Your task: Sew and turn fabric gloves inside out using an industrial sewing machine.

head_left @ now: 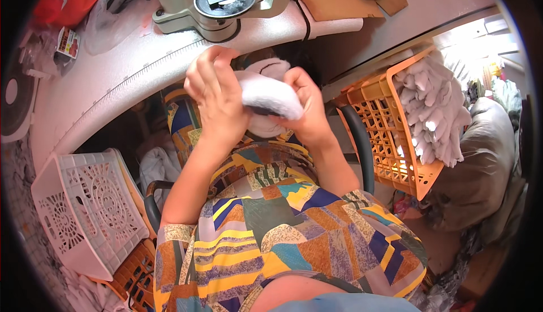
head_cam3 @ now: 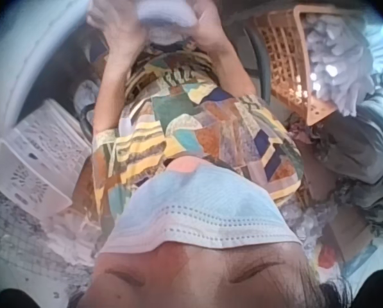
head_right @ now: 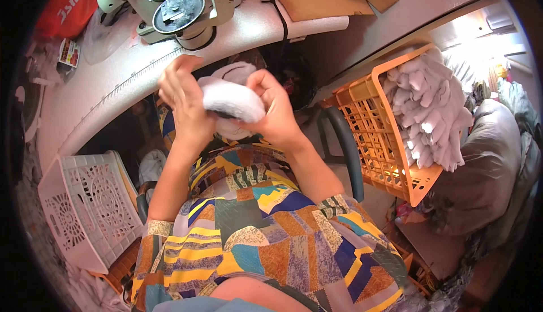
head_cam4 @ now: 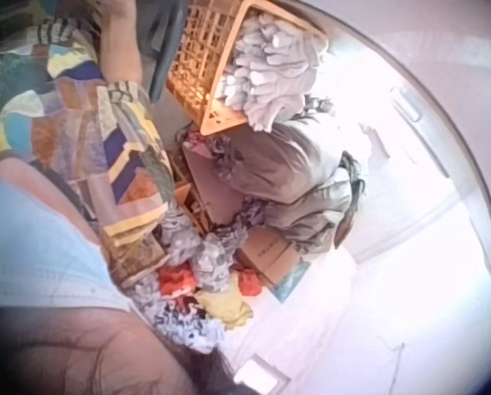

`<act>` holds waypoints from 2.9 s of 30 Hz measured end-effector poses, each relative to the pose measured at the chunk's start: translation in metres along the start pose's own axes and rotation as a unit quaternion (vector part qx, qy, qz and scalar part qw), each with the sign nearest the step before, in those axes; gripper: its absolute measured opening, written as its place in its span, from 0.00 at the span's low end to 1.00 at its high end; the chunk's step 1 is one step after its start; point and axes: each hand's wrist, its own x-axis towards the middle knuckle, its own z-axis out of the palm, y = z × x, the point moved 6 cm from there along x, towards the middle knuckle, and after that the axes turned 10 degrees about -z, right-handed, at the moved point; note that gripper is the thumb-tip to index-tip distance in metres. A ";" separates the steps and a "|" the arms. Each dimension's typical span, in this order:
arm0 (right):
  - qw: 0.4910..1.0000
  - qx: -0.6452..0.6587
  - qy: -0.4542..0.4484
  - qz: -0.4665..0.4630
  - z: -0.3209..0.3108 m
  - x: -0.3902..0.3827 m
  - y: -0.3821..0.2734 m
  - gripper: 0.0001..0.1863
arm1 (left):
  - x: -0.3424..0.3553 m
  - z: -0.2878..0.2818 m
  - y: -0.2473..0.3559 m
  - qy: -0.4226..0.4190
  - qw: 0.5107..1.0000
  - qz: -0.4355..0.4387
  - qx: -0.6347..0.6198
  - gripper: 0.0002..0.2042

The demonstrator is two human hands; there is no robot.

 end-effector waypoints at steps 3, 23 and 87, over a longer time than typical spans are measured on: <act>0.987 0.126 -0.003 0.104 0.016 -0.011 0.011 0.42 | 0.000 0.019 -0.026 -0.156 0.977 -0.048 -0.134 0.23; 0.913 -0.309 0.210 -0.166 -0.023 -0.002 0.018 0.24 | -0.056 0.019 0.031 -0.025 0.974 0.212 0.074 0.08; 0.869 -0.411 0.209 -0.180 -0.044 0.006 -0.004 0.18 | -0.042 0.036 0.053 -0.171 0.974 0.127 -0.076 0.14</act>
